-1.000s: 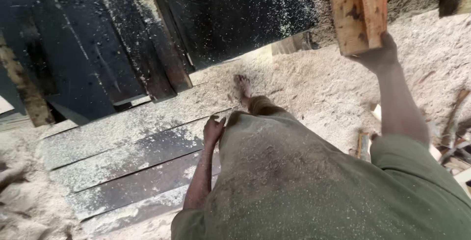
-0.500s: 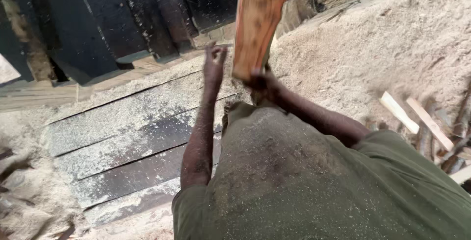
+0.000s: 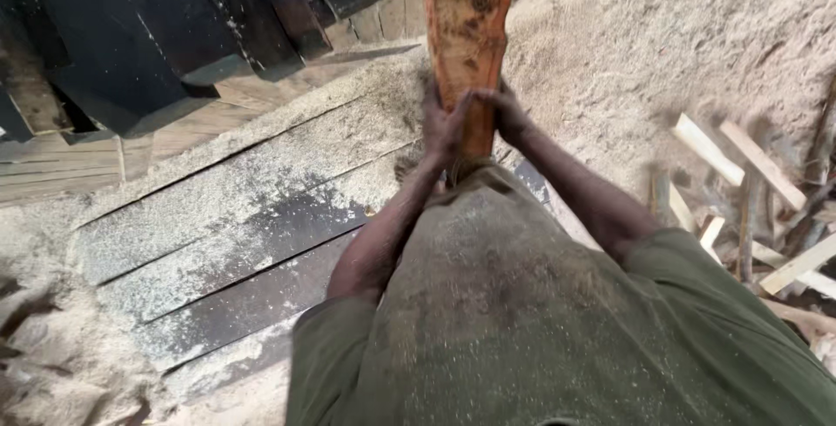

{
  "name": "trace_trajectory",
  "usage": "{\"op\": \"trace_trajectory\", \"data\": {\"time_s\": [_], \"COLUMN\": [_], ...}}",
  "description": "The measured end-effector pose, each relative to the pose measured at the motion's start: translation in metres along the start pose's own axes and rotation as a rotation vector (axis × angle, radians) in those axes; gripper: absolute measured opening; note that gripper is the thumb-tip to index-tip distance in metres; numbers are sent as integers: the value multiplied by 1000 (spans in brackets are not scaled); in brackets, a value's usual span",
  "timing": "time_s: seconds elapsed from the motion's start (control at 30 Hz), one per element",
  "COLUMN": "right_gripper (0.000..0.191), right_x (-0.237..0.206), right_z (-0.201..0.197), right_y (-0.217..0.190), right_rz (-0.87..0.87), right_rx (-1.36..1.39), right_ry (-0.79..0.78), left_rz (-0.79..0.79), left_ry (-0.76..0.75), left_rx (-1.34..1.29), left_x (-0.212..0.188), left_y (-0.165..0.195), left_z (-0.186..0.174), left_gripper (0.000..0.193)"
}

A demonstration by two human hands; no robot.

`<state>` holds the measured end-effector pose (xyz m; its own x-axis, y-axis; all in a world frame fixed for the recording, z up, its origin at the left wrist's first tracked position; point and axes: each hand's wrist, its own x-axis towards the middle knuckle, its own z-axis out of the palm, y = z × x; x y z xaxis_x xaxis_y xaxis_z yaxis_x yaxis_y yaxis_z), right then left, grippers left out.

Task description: The person operates a planer to smooth pieces of wood by feeding them through the machine one by one.

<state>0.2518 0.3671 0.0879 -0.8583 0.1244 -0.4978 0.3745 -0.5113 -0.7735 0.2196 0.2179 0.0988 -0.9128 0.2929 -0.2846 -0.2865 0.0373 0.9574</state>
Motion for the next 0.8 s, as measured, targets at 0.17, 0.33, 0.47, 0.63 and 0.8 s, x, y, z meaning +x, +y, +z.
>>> {"op": "trace_trajectory", "data": {"time_s": [0.17, 0.33, 0.47, 0.63, 0.8], "right_gripper": [102, 115, 118, 111, 105], "right_x": [-20, -51, -51, -13, 8], "right_z": [0, 35, 28, -19, -35], "right_y": [-44, -47, -59, -67, -11], "right_rz": [79, -386, -332, -32, -85], "right_rx": [-398, -1223, -1456, -758, -339], "right_ry": [263, 117, 41, 136, -76], "left_rz": [-115, -423, -413, -290, 428], "left_ry": [-8, -355, -409, -198, 215], "left_rx": [-396, -922, -857, -540, 237], "left_x": [8, 5, 24, 38, 85], "left_y": [-9, -18, -13, -2, 63], "left_z": [13, -13, -18, -14, -33], "left_gripper": [72, 77, 92, 90, 75]}}
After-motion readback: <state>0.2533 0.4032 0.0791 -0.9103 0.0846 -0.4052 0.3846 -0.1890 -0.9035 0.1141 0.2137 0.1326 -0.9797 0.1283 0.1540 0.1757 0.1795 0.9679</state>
